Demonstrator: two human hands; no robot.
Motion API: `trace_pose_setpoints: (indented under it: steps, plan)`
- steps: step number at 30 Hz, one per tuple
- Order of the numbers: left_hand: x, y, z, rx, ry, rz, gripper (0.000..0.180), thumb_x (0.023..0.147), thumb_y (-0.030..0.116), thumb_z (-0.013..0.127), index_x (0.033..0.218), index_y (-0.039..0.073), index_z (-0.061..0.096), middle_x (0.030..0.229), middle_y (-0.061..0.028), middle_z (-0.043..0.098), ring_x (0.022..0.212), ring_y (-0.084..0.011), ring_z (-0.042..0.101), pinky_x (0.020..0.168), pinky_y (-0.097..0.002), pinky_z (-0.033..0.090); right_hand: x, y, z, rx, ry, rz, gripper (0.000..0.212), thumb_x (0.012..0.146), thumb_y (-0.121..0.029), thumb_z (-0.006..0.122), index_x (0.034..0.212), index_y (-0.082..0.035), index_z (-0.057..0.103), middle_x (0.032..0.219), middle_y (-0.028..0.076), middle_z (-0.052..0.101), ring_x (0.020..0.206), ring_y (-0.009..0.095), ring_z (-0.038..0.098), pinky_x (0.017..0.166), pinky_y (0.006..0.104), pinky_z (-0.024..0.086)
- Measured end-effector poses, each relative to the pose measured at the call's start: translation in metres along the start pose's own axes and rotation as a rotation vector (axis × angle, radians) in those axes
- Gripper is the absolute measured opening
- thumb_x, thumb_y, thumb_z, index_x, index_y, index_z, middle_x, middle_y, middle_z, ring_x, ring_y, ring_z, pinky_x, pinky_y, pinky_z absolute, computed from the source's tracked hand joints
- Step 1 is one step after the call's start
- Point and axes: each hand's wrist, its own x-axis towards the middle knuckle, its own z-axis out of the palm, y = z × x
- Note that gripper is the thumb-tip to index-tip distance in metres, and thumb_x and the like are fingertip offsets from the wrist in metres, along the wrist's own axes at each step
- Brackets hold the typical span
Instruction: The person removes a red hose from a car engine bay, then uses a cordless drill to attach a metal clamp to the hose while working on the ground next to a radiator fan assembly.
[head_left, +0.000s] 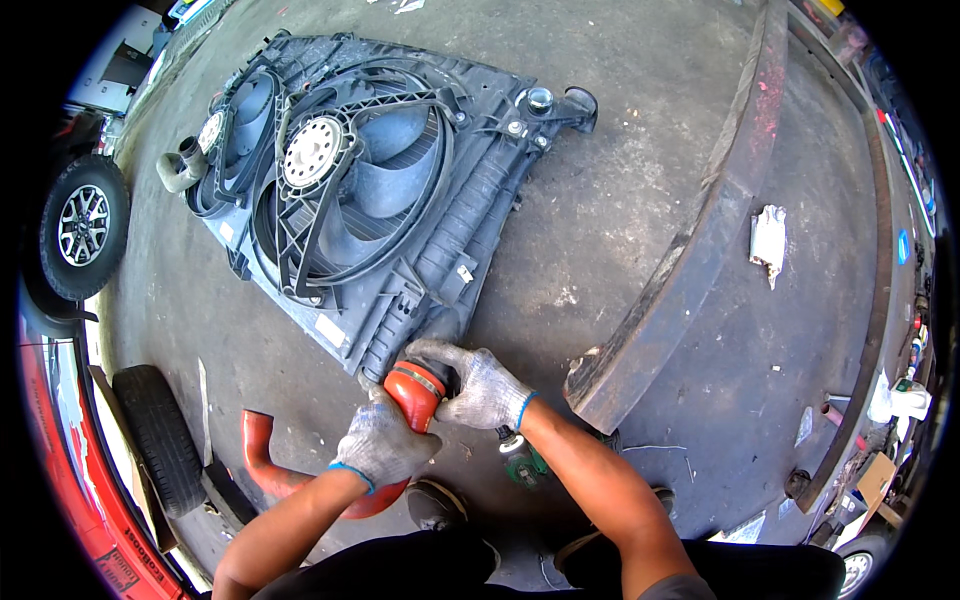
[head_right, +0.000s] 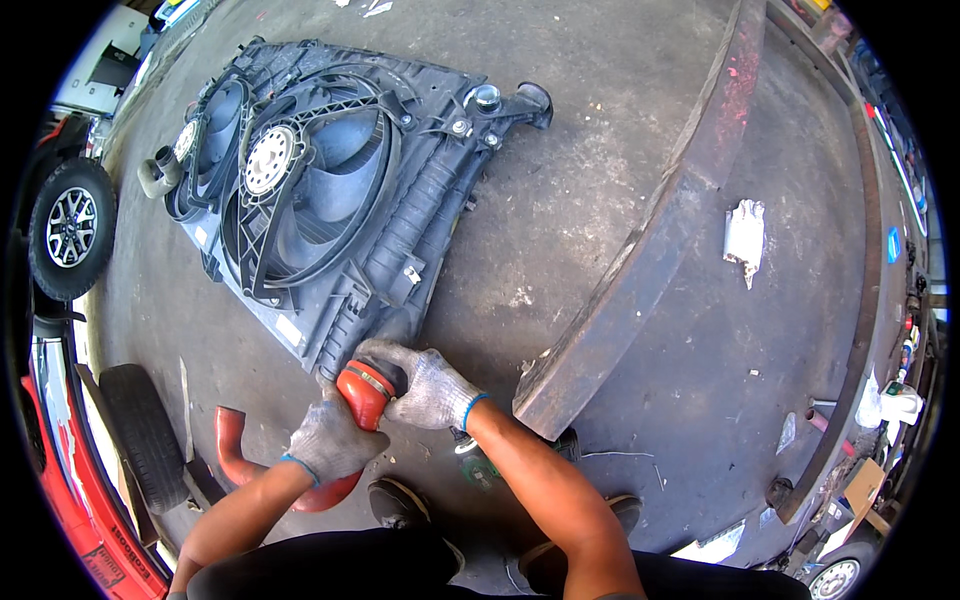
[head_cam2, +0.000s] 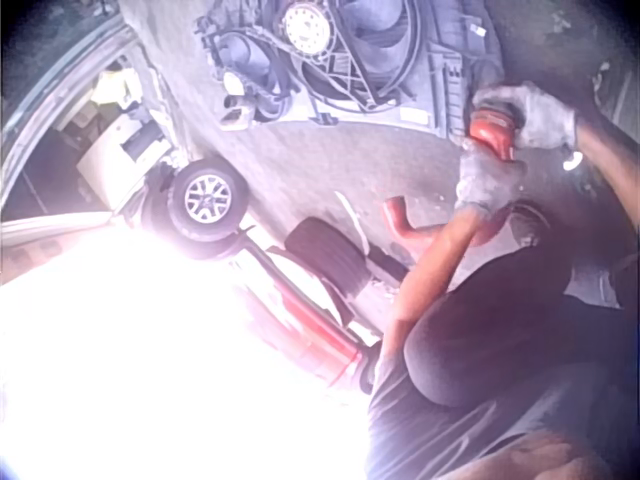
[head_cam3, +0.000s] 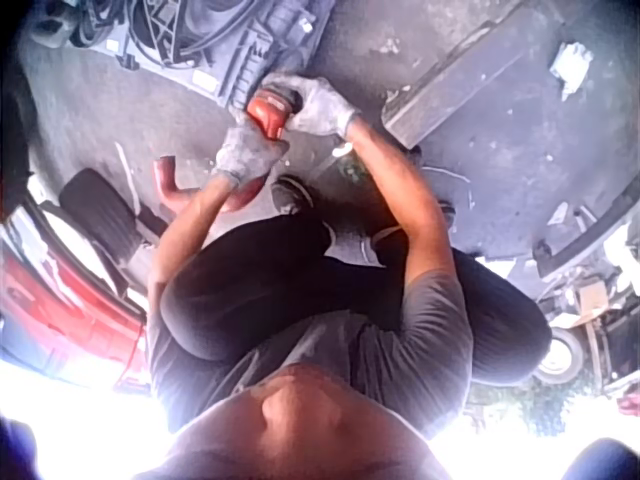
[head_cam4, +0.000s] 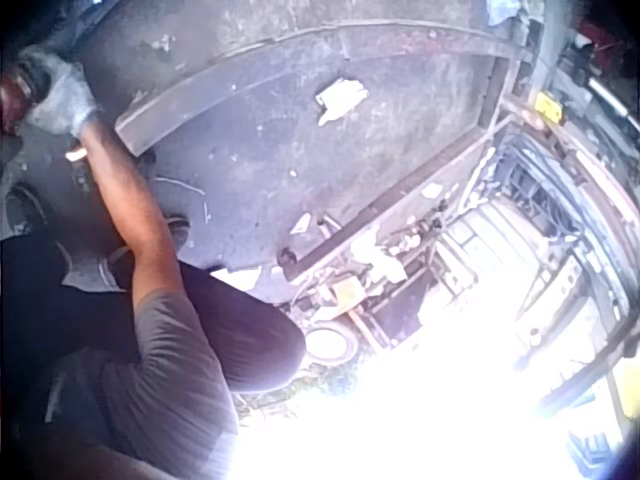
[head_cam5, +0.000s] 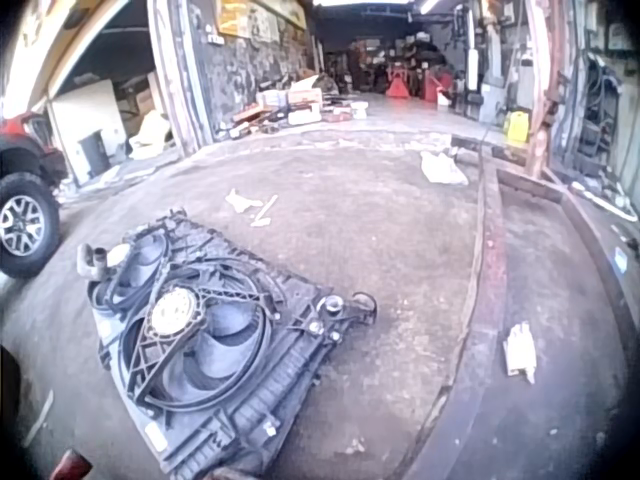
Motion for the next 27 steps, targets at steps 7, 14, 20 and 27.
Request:
trace_pose_setpoints:
  steps: [7,14,20,27]
  plan:
    - [0.019,-0.005,-0.032,0.195,-0.17,0.106,0.067,0.08,0.033,0.089,0.126,-0.012,0.074,0.115,-0.034,0.082,0.115,-0.0471,0.082,0.099,-0.0511,0.066,-0.002,-0.005,0.008,-0.074,0.031,-0.021,0.093,0.079,-0.021,0.095,0.165,-0.013,0.059,0.149,0.023,0.076,0.139,0.041,0.075,0.119,0.0476,0.061]
    - [0.03,-0.013,-0.022,0.227,-0.103,0.149,0.063,0.079,0.035,0.088,0.124,-0.008,0.078,0.12,-0.0313,0.082,0.116,-0.0443,0.082,0.102,-0.0499,0.065,-0.004,-0.012,0.015,-0.097,0.067,0.057,0.097,0.075,-0.02,0.095,0.165,-0.011,0.058,0.152,0.023,0.075,0.142,0.04,0.073,0.12,0.0467,0.06]
    - [0.021,-0.003,-0.015,0.147,-0.083,0.02,0.083,0.081,0.036,0.088,0.142,-0.014,0.062,0.121,-0.0326,0.082,0.12,-0.0467,0.081,0.104,-0.0503,0.065,-0.001,0.002,0.008,0.039,0.059,-0.015,0.088,0.076,-0.012,0.089,0.16,-0.01,0.065,0.152,0.021,0.076,0.14,0.036,0.075,0.12,0.0448,0.06]
    - [0.014,0.008,-0.011,0.068,-0.054,-0.033,0.083,0.083,0.035,0.086,0.142,-0.017,0.056,0.119,-0.0332,0.082,0.118,-0.0492,0.08,0.103,-0.0532,0.065,0.002,0.012,0.005,0.047,0.05,-0.046,0.085,0.076,-0.011,0.089,0.158,-0.01,0.067,0.149,0.019,0.078,0.138,0.032,0.077,0.119,0.0434,0.061]
